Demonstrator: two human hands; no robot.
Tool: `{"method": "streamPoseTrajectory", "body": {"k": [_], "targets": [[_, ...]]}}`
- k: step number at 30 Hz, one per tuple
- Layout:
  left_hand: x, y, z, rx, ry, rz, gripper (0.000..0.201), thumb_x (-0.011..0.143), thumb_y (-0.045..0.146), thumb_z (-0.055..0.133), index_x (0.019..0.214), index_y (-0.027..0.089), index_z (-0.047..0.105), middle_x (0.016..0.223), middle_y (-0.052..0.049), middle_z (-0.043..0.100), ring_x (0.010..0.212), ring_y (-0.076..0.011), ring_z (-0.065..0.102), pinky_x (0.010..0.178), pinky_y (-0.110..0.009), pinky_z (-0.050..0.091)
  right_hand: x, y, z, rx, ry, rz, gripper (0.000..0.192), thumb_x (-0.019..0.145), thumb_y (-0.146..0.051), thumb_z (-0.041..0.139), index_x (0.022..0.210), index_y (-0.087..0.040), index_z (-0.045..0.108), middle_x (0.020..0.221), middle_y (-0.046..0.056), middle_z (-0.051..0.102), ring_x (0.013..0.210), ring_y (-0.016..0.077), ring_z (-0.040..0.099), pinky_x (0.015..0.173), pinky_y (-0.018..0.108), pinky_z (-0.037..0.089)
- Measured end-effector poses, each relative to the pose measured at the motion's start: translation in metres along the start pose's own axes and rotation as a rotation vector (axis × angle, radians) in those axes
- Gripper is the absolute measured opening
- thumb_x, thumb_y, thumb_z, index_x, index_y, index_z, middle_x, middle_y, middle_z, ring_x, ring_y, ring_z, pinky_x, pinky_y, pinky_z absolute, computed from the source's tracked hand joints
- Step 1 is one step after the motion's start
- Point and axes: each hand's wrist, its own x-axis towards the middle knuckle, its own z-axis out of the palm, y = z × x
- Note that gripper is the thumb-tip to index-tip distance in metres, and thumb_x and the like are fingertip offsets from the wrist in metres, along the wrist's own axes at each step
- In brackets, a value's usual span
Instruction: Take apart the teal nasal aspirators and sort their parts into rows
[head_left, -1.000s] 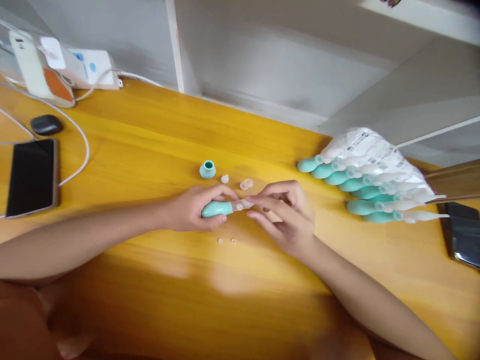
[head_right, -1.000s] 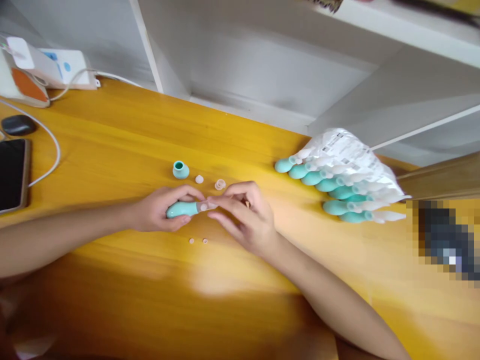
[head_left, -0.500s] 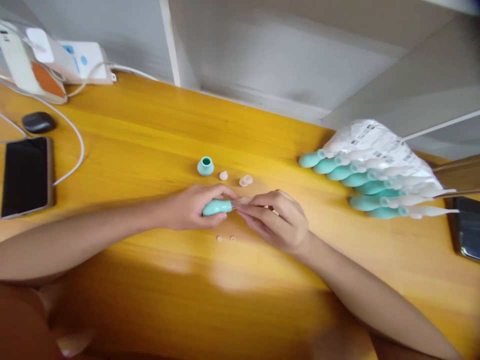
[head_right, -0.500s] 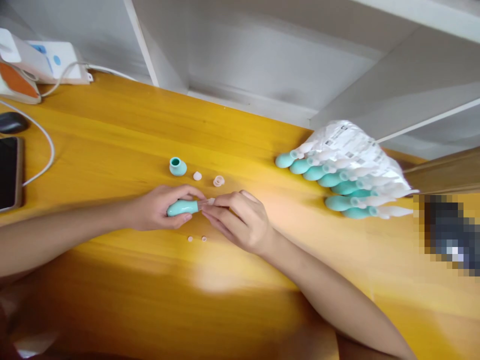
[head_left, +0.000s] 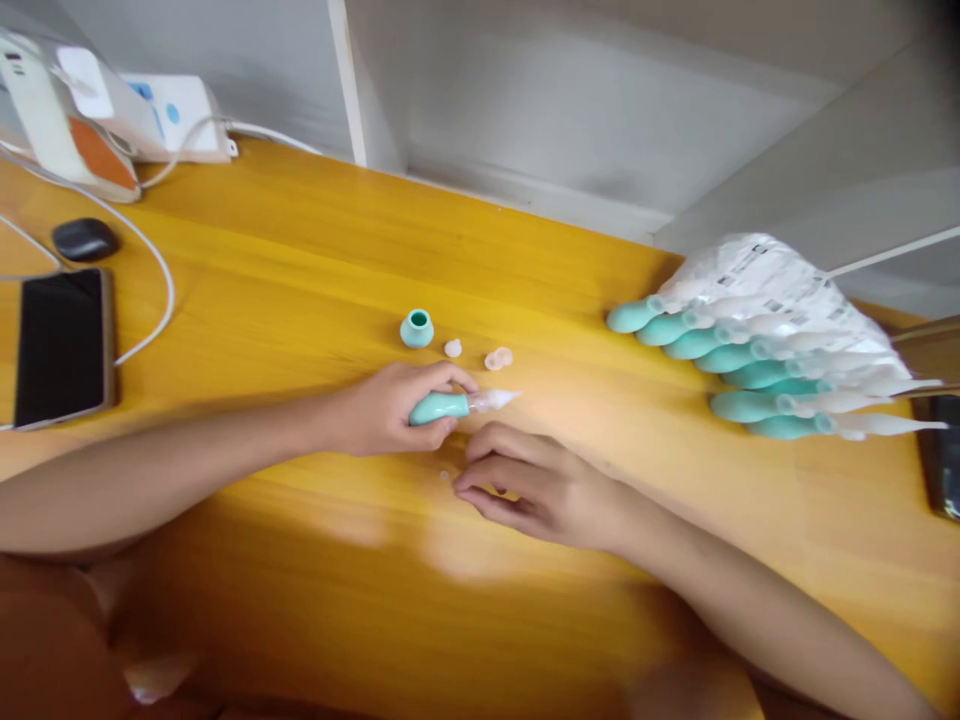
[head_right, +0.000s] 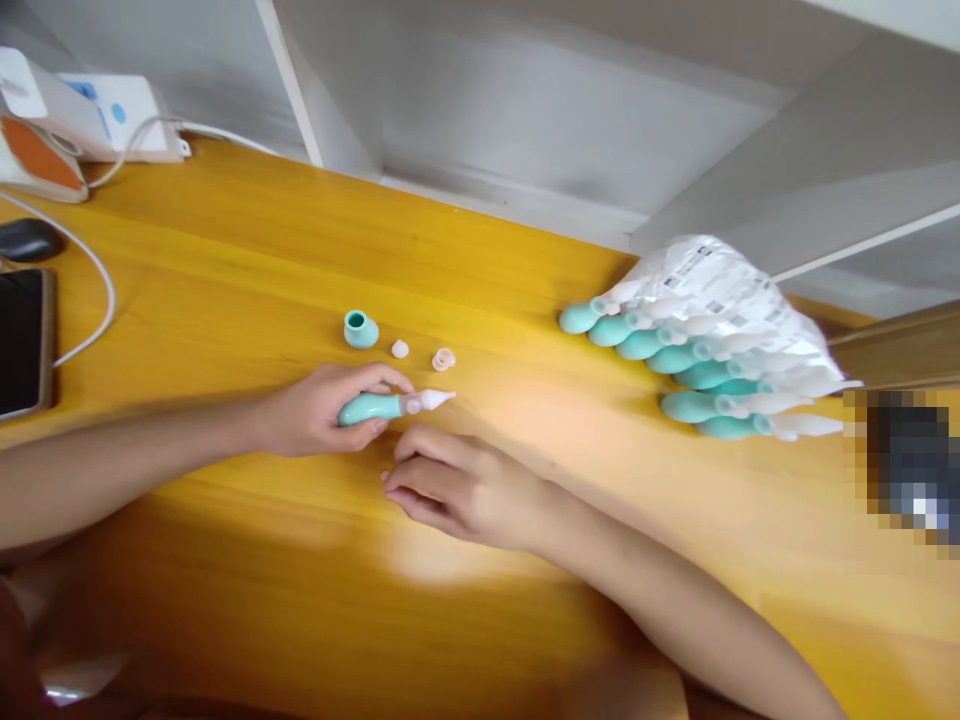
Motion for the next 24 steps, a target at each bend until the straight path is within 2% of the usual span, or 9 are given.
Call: {"method": "streamPoseTrajectory", "body": {"k": [3,7,10,13,15,18,20,24], "targets": [[-0.001,0.0,0.0,0.007,-0.004,-0.002,0.034,0.098,0.028,0.065,0.133,0.023,0.064,0.106,0.0,0.082,0.081,-0.0161,0.069,0.078,-0.028,0.049,-0.002,0.002,0.011,-0.108,-0.114,0.006,0.012,0.116,-0.018,0.061,0.115,-0.016,0.073,0.108,0.01,0.077,0.088,0.018,0.077,0.08,0.032,0.068],[0.0,-0.001,0.0,0.006,0.0,0.015,0.034,0.098,0.028,0.066,0.132,0.023,0.064,0.103,0.0,0.081,0.079,-0.0161,0.068,0.077,-0.028,0.048,-0.001,0.004,0.014,-0.227,-0.14,-0.024,0.013,0.116,-0.017,0.06,0.116,-0.016,0.073,0.106,0.009,0.079,0.085,0.0185,0.077,0.079,0.032,0.068],[0.001,-0.002,0.0,0.001,0.005,0.038,0.033,0.098,0.027,0.066,0.131,0.022,0.064,0.102,0.001,0.081,0.077,-0.0154,0.066,0.076,-0.028,0.048,-0.001,0.006,0.01,-0.278,-0.093,-0.082,0.01,0.115,-0.016,0.062,0.117,-0.016,0.072,0.103,0.008,0.08,0.08,0.018,0.075,0.073,0.032,0.064],[0.001,-0.002,0.0,0.005,0.014,0.041,0.033,0.097,0.026,0.066,0.13,0.022,0.064,0.104,0.001,0.081,0.073,-0.0138,0.063,0.075,-0.028,0.048,-0.002,0.009,0.002,-0.28,0.037,-0.1,0.007,0.112,-0.018,0.065,0.11,-0.019,0.071,0.095,0.006,0.076,0.073,0.0164,0.068,0.064,0.031,0.056],[0.0,-0.002,-0.001,0.001,0.01,0.032,0.033,0.097,0.025,0.066,0.129,0.022,0.064,0.105,0.001,0.081,0.072,-0.0131,0.062,0.075,-0.027,0.048,-0.003,0.012,-0.004,-0.238,0.173,-0.035,0.02,0.113,-0.019,0.062,0.094,-0.021,0.066,0.082,0.004,0.067,0.067,0.0152,0.06,0.057,0.03,0.047],[-0.001,-0.001,-0.001,-0.043,-0.009,0.029,0.033,0.096,0.025,0.067,0.129,0.023,0.063,0.105,0.0,0.081,0.075,-0.0136,0.065,0.075,-0.027,0.048,-0.005,0.019,-0.01,-0.073,0.364,0.157,0.045,0.118,-0.024,0.052,0.074,-0.023,0.052,0.067,-0.001,0.051,0.059,0.013,0.048,0.055,0.031,0.035],[-0.001,-0.002,-0.001,-0.071,-0.013,0.036,0.034,0.096,0.026,0.069,0.129,0.023,0.062,0.106,0.0,0.081,0.078,-0.0142,0.067,0.075,-0.027,0.049,-0.004,0.022,-0.01,0.058,0.394,0.29,0.053,0.121,-0.032,0.049,0.069,-0.022,0.048,0.064,-0.002,0.047,0.056,0.0114,0.043,0.055,0.031,0.032],[-0.001,-0.005,0.002,-0.064,-0.027,0.06,0.034,0.097,0.026,0.07,0.13,0.024,0.062,0.11,-0.002,0.082,0.083,-0.0158,0.07,0.077,-0.028,0.051,-0.001,0.025,-0.002,0.261,0.326,0.461,0.056,0.12,-0.049,0.054,0.071,-0.022,0.051,0.061,-0.005,0.044,0.054,0.0104,0.037,0.054,0.031,0.028]]}}
